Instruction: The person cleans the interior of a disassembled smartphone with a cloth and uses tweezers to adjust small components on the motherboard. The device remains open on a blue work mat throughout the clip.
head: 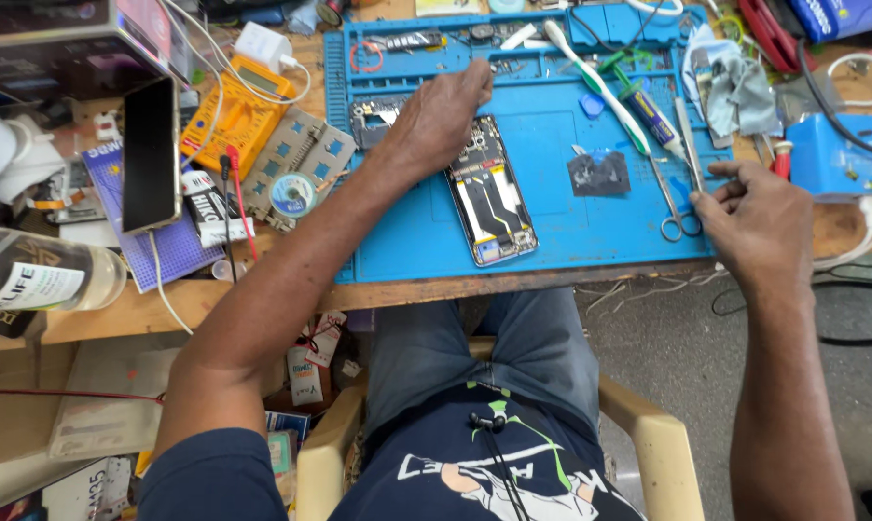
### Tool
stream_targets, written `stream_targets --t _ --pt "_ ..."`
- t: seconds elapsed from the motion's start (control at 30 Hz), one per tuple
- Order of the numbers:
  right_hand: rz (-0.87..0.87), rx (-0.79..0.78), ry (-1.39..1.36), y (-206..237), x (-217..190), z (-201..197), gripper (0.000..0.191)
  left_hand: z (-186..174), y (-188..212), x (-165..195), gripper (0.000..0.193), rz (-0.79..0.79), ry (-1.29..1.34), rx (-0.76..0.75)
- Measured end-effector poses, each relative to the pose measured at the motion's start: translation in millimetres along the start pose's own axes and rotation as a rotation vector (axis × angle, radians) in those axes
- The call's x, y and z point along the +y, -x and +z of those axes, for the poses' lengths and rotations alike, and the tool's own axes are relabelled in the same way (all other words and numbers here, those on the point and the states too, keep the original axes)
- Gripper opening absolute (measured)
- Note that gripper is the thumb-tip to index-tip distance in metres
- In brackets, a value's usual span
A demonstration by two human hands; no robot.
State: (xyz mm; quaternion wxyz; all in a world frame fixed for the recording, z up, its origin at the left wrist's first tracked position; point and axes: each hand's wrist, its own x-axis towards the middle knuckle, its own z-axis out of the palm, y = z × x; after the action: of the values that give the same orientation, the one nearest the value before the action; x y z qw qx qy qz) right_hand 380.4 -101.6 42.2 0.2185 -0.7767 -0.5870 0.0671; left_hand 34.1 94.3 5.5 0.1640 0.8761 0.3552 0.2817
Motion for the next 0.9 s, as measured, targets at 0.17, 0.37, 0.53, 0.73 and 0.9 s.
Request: stream_targets --t 0.17,0.37,0.53,0.73,0.9 --pt "0.035 -0.095 -0.384 0 32 -22 0.041 -3 3 3 0.012 0.061 0.074 0.125" --pt "0.093 0.171 -1.26 30 12 -28 0.042 -23 5 -8 0.015 -0.009 -0.187 0.141" --pt "-0.046 0.08 -1.516 35 -54 13 0.022 -24 10 -6 0.012 -0.054 -0.055 -0.053" --pt "-0.111 -0.044 -1.021 5 -113 58 0.017 -19 13 2 0.004 -0.053 0.046 -0.041" --pt "-0.446 -0.026 -0.646 -17 -140 63 0.016 -28 12 1 0.003 -0.05 0.15 -0.022"
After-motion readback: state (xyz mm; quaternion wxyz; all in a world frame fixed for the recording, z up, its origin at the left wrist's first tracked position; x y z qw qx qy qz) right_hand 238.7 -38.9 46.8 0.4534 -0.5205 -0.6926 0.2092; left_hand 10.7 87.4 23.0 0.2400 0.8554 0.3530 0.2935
